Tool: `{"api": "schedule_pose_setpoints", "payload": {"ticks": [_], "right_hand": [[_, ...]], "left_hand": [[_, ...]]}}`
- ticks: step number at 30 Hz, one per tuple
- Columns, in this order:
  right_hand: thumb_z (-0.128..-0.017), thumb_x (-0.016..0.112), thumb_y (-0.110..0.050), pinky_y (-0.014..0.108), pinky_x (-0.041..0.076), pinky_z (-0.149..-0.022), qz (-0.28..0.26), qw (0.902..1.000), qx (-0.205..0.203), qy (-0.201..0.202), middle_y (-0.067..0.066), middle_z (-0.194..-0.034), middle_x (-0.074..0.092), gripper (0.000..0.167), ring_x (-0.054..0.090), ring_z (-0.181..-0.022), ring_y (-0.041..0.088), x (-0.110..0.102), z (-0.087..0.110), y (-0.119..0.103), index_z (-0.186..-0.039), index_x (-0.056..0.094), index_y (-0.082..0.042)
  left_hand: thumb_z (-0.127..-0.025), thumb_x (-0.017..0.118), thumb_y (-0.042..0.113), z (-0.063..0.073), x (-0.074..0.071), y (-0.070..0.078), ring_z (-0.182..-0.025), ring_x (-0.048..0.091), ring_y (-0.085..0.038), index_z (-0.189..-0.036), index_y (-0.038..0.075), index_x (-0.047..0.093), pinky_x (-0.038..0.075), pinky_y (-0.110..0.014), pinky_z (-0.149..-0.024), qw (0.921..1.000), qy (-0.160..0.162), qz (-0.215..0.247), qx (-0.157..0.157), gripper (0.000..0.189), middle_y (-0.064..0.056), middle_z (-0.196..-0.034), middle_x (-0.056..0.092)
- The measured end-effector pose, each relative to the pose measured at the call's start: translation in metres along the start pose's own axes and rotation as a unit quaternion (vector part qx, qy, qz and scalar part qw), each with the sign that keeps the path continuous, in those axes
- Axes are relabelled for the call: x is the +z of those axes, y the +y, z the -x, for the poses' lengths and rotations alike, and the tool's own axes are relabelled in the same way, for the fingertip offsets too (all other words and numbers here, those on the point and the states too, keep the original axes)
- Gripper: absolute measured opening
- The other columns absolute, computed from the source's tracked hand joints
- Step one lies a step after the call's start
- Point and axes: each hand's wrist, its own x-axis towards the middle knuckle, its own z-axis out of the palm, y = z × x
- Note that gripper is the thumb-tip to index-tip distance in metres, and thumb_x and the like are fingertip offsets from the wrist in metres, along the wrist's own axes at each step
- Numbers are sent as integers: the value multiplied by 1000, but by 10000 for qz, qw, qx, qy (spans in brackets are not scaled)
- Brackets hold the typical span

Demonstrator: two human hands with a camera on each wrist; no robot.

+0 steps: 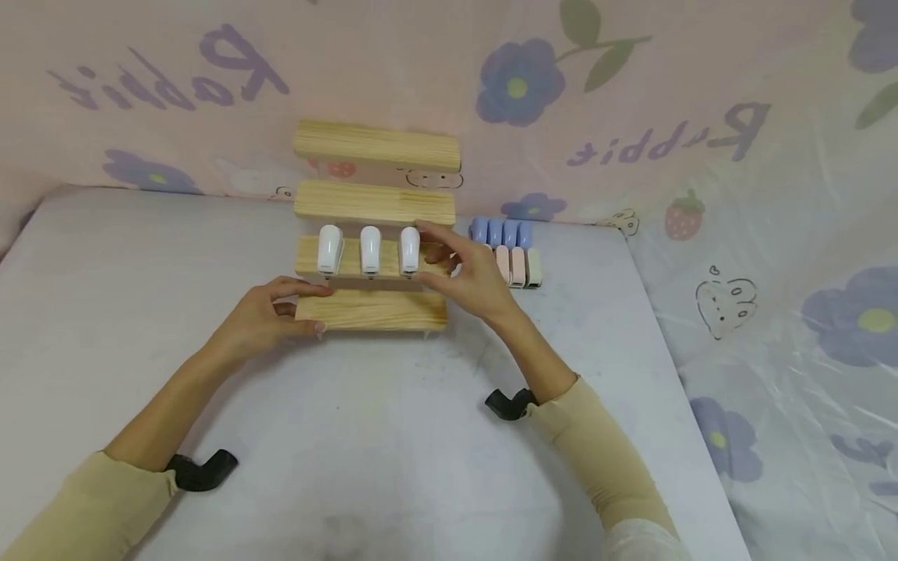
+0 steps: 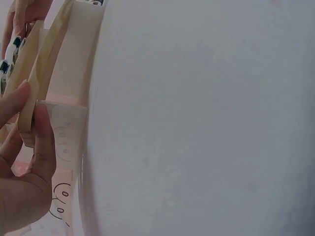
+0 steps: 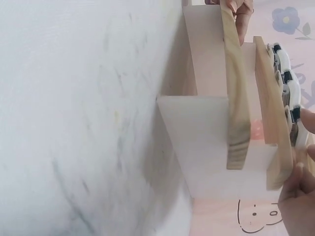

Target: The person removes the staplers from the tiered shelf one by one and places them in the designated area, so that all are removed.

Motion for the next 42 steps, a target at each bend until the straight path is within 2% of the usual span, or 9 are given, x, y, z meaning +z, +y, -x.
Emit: {"api": "schedule_pose_setpoints", "payload": {"ticks": [4, 8, 16, 22, 29, 34, 38, 40, 42], "right_hand": [[-81, 81, -1, 32, 48, -69, 151, 9998, 114, 78, 18, -108, 67, 62, 60, -82, 28, 4, 0, 0, -137, 57, -2], [-81, 80, -1, 28, 45, -68, 106, 9998, 153, 70, 17, -110, 66, 60, 57, -81, 27, 5, -1, 0, -137, 58, -3], [-80, 80, 4, 41, 48, -70, -60, 9999, -137, -16, 20, -118, 66, 57, 58, -83, 35, 5, -2, -1, -133, 59, 4], [-79, 83, -1, 34, 47, -67, -10, 10000, -69, -49, 13, -114, 68, 61, 59, -81, 27, 9, -6, 25, -136, 60, -4], [-79, 85, -10, 30, 47, -68, -90, 9998, -13, -192, 4, -103, 67, 61, 58, -80, 19, 4, -2, 38, -135, 62, -15], [-78, 84, -2, 39, 50, -70, -187, 9997, -66, -156, 11, -96, 67, 62, 58, -79, 25, -5, 7, 38, -135, 61, -7], [-78, 81, 5, 46, 52, -75, -226, 9994, -191, -188, 20, -95, 65, 59, 59, -83, 33, -10, 11, 22, -133, 59, 2], [-79, 80, 6, 48, 52, -77, -229, 9993, -195, -238, 21, -98, 65, 58, 60, -85, 35, -13, 13, 14, -133, 58, 4], [-79, 80, 6, 45, 53, -78, -246, 9991, -171, -289, 19, -105, 66, 59, 60, -88, 33, -16, 14, 20, -134, 58, 3]], "left_hand": [[-81, 84, 23, 1, -1, 0, -128, 42, -26, -129, 12, 67, 42, -24, -94, 10000, -62, 74, 25, 52, -7, -139, 52], [-81, 84, 22, 1, -1, 0, -129, 41, -27, -129, 12, 67, 42, -25, -94, 9999, -61, 84, 28, 52, -8, -141, 51], [-80, 85, 21, 0, -2, 1, -129, 40, -28, -129, 12, 67, 41, -38, -98, 10000, -71, 66, -14, 52, -8, -139, 51], [-81, 85, 22, -1, -1, 1, -129, 40, -28, -129, 11, 67, 41, -34, -98, 9999, -83, 61, -14, 52, -9, -140, 51], [-81, 85, 23, -2, -1, -1, -130, 40, -30, -129, 10, 67, 40, -44, -101, 10000, -54, 28, -16, 53, -11, -139, 51], [-80, 85, 23, -4, 1, 0, -131, 40, -30, -128, 10, 68, 41, -45, -102, 10000, -38, -7, -57, 53, -12, -141, 50], [-80, 85, 22, -3, 0, 2, -135, 37, -31, -128, 9, 68, 39, -49, -105, 9998, -42, 90, -161, 53, -13, -142, 49], [-80, 85, 22, -2, 0, 3, -136, 36, -31, -129, 9, 68, 38, -50, -107, 9997, -31, 112, -201, 53, -13, -143, 49], [-80, 85, 23, -1, -1, 4, -135, 36, -31, -129, 9, 67, 38, -49, -106, 9996, -20, 138, -226, 54, -12, -143, 49]]}}
